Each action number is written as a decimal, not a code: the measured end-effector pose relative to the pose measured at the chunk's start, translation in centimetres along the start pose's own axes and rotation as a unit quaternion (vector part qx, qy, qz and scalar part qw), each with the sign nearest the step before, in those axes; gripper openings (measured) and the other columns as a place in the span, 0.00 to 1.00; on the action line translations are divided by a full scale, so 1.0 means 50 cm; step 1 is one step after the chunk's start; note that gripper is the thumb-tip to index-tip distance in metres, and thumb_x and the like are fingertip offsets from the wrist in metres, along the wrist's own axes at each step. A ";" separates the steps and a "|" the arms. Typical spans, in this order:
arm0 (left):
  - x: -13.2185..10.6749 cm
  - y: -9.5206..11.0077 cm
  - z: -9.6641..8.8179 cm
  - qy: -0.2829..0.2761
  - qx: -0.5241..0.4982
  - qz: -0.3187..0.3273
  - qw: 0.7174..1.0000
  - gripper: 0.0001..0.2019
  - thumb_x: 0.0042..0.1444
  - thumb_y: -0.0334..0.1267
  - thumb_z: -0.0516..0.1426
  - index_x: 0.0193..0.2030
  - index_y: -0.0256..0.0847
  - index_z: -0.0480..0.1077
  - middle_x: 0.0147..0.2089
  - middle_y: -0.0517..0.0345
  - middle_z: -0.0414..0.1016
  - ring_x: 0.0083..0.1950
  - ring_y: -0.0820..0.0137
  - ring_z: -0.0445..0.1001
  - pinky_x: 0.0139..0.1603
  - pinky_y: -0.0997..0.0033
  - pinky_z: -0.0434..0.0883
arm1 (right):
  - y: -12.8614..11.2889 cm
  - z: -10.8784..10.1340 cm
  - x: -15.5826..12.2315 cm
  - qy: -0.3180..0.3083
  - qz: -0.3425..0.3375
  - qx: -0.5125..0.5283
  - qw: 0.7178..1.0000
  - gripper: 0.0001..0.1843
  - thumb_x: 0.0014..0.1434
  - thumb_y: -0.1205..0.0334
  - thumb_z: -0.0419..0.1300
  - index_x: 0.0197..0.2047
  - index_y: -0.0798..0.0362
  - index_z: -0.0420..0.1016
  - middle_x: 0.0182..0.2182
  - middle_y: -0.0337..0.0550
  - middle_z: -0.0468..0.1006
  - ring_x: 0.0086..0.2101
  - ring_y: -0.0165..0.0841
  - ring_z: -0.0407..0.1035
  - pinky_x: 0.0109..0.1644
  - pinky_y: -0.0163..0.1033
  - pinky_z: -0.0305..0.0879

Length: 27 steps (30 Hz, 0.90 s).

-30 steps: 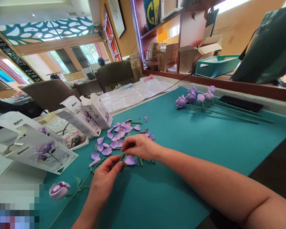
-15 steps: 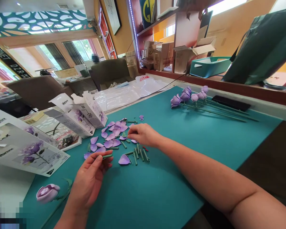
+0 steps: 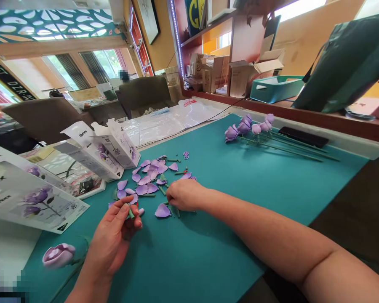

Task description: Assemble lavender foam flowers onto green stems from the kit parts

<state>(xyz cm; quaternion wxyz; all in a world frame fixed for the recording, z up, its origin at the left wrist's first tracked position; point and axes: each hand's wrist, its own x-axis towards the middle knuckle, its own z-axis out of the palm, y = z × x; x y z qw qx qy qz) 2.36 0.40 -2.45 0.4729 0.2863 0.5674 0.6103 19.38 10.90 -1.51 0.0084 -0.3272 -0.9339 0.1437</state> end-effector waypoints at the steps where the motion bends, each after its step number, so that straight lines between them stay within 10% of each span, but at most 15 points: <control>1: 0.000 0.000 0.001 -0.001 -0.002 -0.006 1.000 0.20 0.44 0.47 0.65 0.42 0.42 0.68 0.26 0.68 0.71 0.22 0.78 0.69 0.25 0.78 0.68 | 0.009 -0.003 0.000 0.012 0.016 -0.003 1.000 0.11 0.58 0.66 0.55 0.39 0.50 0.79 0.38 0.43 0.79 0.39 0.34 0.71 0.33 0.31 0.58; 7: 0.003 0.001 0.004 0.002 0.010 -0.024 1.000 0.22 0.44 0.45 0.65 0.47 0.44 0.70 0.33 0.65 0.72 0.25 0.78 0.69 0.26 0.77 0.68 | 0.092 -0.031 0.000 0.109 0.138 0.008 0.984 0.13 0.60 0.65 0.52 0.41 0.49 0.78 0.43 0.41 0.78 0.42 0.34 0.70 0.36 0.32 0.58; 17: -0.001 -0.001 0.007 -0.034 0.059 -0.034 0.997 0.27 0.44 0.41 0.65 0.53 0.41 0.67 0.40 0.55 0.77 0.30 0.73 0.73 0.29 0.74 0.68 | 0.110 -0.028 0.002 0.115 0.142 0.013 0.983 0.13 0.59 0.65 0.53 0.41 0.49 0.78 0.42 0.40 0.79 0.41 0.33 0.70 0.38 0.32 0.59; 27: 0.007 -0.007 0.001 -0.030 0.079 -0.061 0.995 0.25 0.40 0.45 0.66 0.47 0.40 0.70 0.37 0.56 0.78 0.31 0.72 0.74 0.32 0.73 0.69 | 0.087 -0.029 -0.007 -0.018 0.106 -0.053 0.993 0.11 0.49 0.68 0.58 0.33 0.49 0.80 0.33 0.43 0.81 0.34 0.35 0.73 0.28 0.33 0.57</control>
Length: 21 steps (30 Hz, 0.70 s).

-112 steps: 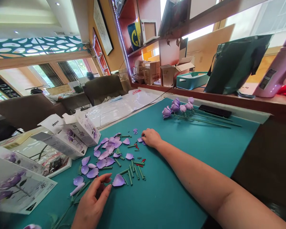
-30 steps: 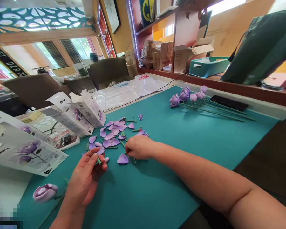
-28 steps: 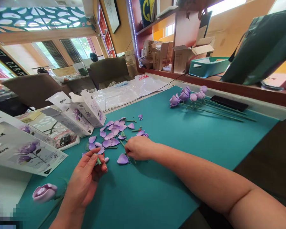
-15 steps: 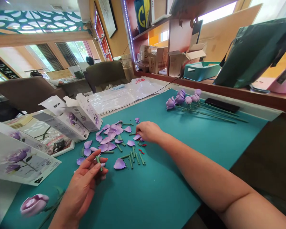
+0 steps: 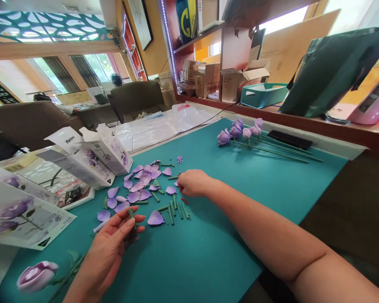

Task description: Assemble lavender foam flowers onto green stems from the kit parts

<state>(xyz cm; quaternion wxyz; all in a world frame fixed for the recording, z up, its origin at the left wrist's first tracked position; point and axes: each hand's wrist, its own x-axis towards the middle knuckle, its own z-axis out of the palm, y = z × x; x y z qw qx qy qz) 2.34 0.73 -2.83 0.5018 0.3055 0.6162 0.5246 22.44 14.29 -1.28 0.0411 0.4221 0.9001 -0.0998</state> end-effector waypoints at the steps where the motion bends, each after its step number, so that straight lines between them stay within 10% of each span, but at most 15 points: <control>1: 0.000 0.000 0.001 -0.001 0.002 0.000 1.000 0.25 0.40 0.45 0.66 0.47 0.40 0.70 0.37 0.56 0.78 0.31 0.72 0.74 0.32 0.73 0.69 | -0.004 0.000 -0.001 -0.009 0.001 -0.011 1.000 0.11 0.49 0.67 0.58 0.34 0.49 0.80 0.33 0.43 0.81 0.34 0.36 0.73 0.28 0.33 0.57; 14: -0.001 -0.014 0.004 -0.021 0.017 0.022 0.999 0.19 0.45 0.43 0.64 0.44 0.39 0.72 0.34 0.57 0.79 0.31 0.72 0.75 0.34 0.73 0.69 | -0.045 0.017 -0.001 0.028 -0.010 -0.035 0.999 0.11 0.49 0.70 0.55 0.34 0.55 0.78 0.37 0.51 0.80 0.36 0.40 0.73 0.31 0.36 0.62; 17: -0.006 -0.014 0.007 -0.029 0.027 0.029 0.999 0.16 0.47 0.43 0.63 0.43 0.39 0.72 0.34 0.58 0.79 0.29 0.73 0.74 0.36 0.72 0.69 | -0.049 0.007 -0.005 0.081 -0.032 0.129 0.988 0.07 0.48 0.69 0.56 0.30 0.54 0.75 0.29 0.42 0.78 0.29 0.31 0.70 0.29 0.32 0.59; 21: -0.006 -0.017 0.010 -0.046 0.048 0.038 0.997 0.15 0.49 0.44 0.61 0.42 0.38 0.72 0.35 0.56 0.79 0.27 0.74 0.72 0.35 0.72 0.68 | -0.070 0.005 -0.011 0.115 -0.080 0.399 0.906 0.03 0.46 0.71 0.58 0.27 0.55 0.70 0.22 0.34 0.71 0.23 0.23 0.62 0.26 0.28 0.57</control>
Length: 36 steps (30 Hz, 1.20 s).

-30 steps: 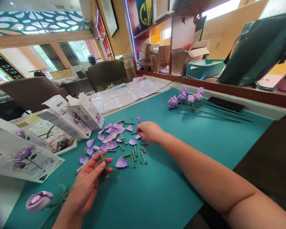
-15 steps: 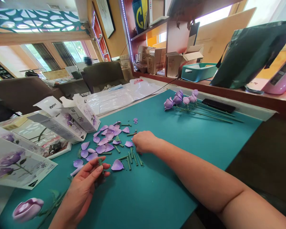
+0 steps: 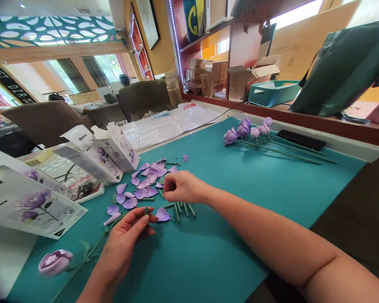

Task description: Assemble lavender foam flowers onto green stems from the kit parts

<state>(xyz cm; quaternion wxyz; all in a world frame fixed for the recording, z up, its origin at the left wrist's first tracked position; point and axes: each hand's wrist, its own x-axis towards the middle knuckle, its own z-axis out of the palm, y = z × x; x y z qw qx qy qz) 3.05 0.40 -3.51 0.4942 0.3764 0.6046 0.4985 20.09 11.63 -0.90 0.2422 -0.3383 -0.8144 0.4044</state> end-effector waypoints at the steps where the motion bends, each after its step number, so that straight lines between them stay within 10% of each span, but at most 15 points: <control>1: 0.000 -0.001 0.001 -0.006 0.006 0.003 1.000 0.15 0.49 0.44 0.61 0.42 0.38 0.73 0.35 0.56 0.79 0.27 0.74 0.72 0.35 0.72 0.68 | -0.004 0.006 -0.001 -0.002 -0.007 0.056 0.998 0.04 0.46 0.71 0.58 0.28 0.55 0.70 0.22 0.33 0.70 0.23 0.23 0.61 0.25 0.28 0.57; 7: -0.004 0.000 0.006 -0.029 0.042 0.022 0.998 0.12 0.50 0.43 0.60 0.40 0.39 0.74 0.33 0.57 0.79 0.29 0.73 0.71 0.35 0.72 0.69 | -0.017 0.032 -0.009 -0.050 -0.034 0.219 0.974 0.06 0.50 0.69 0.60 0.34 0.56 0.74 0.26 0.36 0.74 0.28 0.25 0.67 0.32 0.30 0.63; 36: -0.010 0.003 0.010 -0.040 0.120 0.059 0.990 0.13 0.51 0.45 0.56 0.37 0.38 0.72 0.30 0.60 0.74 0.21 0.77 0.64 0.26 0.72 0.63 | -0.005 0.047 -0.007 -0.031 -0.140 0.006 0.990 0.04 0.52 0.71 0.64 0.29 0.54 0.79 0.25 0.36 0.75 0.29 0.26 0.68 0.32 0.30 0.60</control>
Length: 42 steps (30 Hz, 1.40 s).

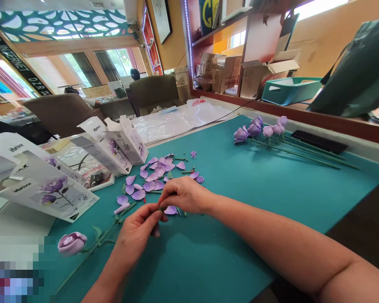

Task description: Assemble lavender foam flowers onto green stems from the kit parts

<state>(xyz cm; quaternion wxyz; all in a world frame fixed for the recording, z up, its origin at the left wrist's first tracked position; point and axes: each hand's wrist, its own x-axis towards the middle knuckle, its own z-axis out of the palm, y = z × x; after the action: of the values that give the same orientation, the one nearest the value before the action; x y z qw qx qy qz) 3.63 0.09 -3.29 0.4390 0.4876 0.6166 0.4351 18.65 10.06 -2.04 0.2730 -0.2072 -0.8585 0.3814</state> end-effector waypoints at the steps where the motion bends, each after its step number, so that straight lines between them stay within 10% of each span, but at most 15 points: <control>1: 0.001 -0.001 0.001 -0.001 -0.001 0.000 1.000 0.13 0.51 0.45 0.55 0.37 0.38 0.72 0.30 0.60 0.74 0.21 0.77 0.64 0.26 0.72 0.63 | 0.000 0.000 0.000 0.001 0.002 0.004 1.000 0.04 0.52 0.71 0.64 0.29 0.53 0.79 0.25 0.36 0.75 0.29 0.26 0.68 0.32 0.30 0.60; 17: 0.006 0.003 -0.020 0.021 -0.051 -0.035 0.998 0.16 0.48 0.47 0.59 0.38 0.38 0.72 0.29 0.60 0.74 0.22 0.77 0.64 0.27 0.72 0.61 | 0.006 -0.038 0.001 -0.007 0.102 -0.018 0.995 0.08 0.56 0.66 0.58 0.35 0.53 0.79 0.28 0.37 0.78 0.29 0.27 0.69 0.32 0.30 0.61; 30: 0.007 -0.002 -0.018 0.019 -0.067 -0.055 0.996 0.15 0.52 0.46 0.59 0.41 0.38 0.70 0.32 0.60 0.74 0.23 0.78 0.64 0.29 0.73 0.61 | 0.038 -0.078 -0.020 -0.277 0.090 -0.330 0.898 0.17 0.46 0.77 0.56 0.36 0.51 0.78 0.36 0.44 0.76 0.33 0.32 0.67 0.29 0.34 0.52; 42: 0.006 -0.003 -0.014 0.014 -0.075 -0.050 0.996 0.16 0.49 0.46 0.60 0.40 0.37 0.71 0.30 0.59 0.75 0.22 0.77 0.64 0.27 0.73 0.61 | 0.035 -0.071 -0.016 -0.227 0.077 -0.302 0.923 0.09 0.44 0.74 0.58 0.30 0.54 0.74 0.34 0.43 0.73 0.32 0.32 0.65 0.30 0.34 0.54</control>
<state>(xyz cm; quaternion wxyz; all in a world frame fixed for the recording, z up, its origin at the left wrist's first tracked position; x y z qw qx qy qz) 2.88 0.31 -3.31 0.4867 0.4155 0.6119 0.4648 21.76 12.61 -1.66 -0.0352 -0.2529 -0.9534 0.1606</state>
